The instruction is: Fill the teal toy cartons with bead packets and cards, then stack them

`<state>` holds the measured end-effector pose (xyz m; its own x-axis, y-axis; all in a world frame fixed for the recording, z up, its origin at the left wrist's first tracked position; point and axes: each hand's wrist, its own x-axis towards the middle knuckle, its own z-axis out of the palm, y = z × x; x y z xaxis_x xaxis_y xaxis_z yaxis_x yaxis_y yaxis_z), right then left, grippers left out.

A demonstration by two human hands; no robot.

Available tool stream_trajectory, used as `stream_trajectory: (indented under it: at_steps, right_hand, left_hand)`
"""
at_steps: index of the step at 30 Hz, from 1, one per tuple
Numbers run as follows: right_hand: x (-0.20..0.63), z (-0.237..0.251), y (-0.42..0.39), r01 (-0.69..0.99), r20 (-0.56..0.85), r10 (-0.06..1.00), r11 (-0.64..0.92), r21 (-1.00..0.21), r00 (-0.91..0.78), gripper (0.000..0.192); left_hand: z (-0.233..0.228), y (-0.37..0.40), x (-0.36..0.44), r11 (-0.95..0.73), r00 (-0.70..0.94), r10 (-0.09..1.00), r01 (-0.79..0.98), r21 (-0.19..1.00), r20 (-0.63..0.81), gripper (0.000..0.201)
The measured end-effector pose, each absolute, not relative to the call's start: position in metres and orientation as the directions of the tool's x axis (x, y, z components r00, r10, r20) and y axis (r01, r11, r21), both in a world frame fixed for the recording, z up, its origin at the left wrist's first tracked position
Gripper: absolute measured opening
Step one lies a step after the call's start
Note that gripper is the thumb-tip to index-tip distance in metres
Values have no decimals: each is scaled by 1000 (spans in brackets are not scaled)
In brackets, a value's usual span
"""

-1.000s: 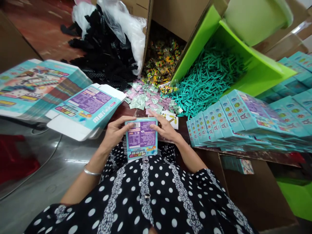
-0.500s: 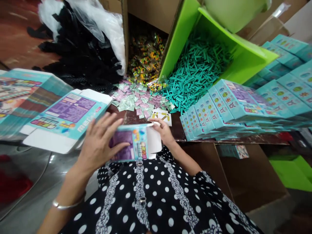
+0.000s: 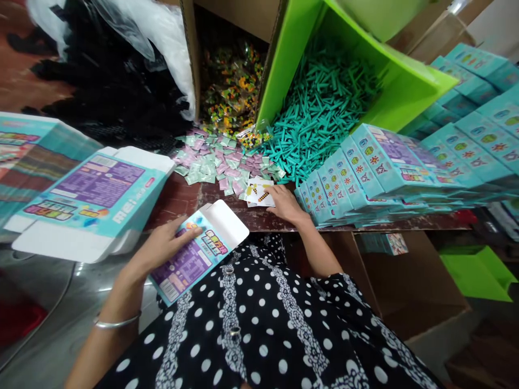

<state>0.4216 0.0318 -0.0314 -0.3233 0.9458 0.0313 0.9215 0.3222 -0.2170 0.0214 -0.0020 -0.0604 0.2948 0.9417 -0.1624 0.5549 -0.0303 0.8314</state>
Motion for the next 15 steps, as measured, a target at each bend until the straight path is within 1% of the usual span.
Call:
stream_trajectory:
  at_steps: [2, 4, 6, 8, 10, 11, 12, 13, 14, 15]
  right_hand:
    - [423, -33, 34, 915, 17, 941, 332, -227, -337, 63]
    - [426, -33, 36, 908, 1, 944, 318, -271, -330, 64]
    - [430, -31, 39, 898, -15, 951, 288, -333, -310, 64]
    - [435, -28, 44, 871, -28, 957, 249, -423, -287, 63]
    - [440, -25, 48, 821, -46, 957, 219, -528, -285, 54]
    - [441, -24, 49, 799, -48, 958, 208, -565, -284, 43]
    - [441, -22, 51, 790, -27, 964, 199, -580, -264, 29]
    - [440, -20, 52, 793, 25, 976, 190, -579, -216, 14]
    - [438, -19, 52, 801, 111, 984, 180, -572, -142, 3]
    - [435, -17, 53, 801, 214, 975, 172, -574, -56, 9]
  left_hand:
    - [-61, -1, 21, -30, 324, 927, 564, 825, -187, 72]
    - [-62, 0, 19, -19, 341, 916, 561, 828, -210, 74]
    - [-63, 1, 18, -6, 347, 911, 549, 836, -222, 76]
    - [-64, 1, 17, -5, 349, 911, 542, 841, -220, 77]
    - [-64, 1, 18, -10, 346, 915, 532, 847, -206, 78]
    - [-64, 1, 18, -8, 345, 916, 527, 850, -205, 78]
    - [-63, 1, 19, -1, 343, 916, 520, 854, -208, 78]
    - [-63, 1, 19, 8, 339, 917, 513, 858, -211, 77]
    - [-63, 1, 19, 18, 333, 918, 507, 861, -215, 76]
    - [-63, 2, 19, 27, 323, 921, 506, 862, -219, 75]
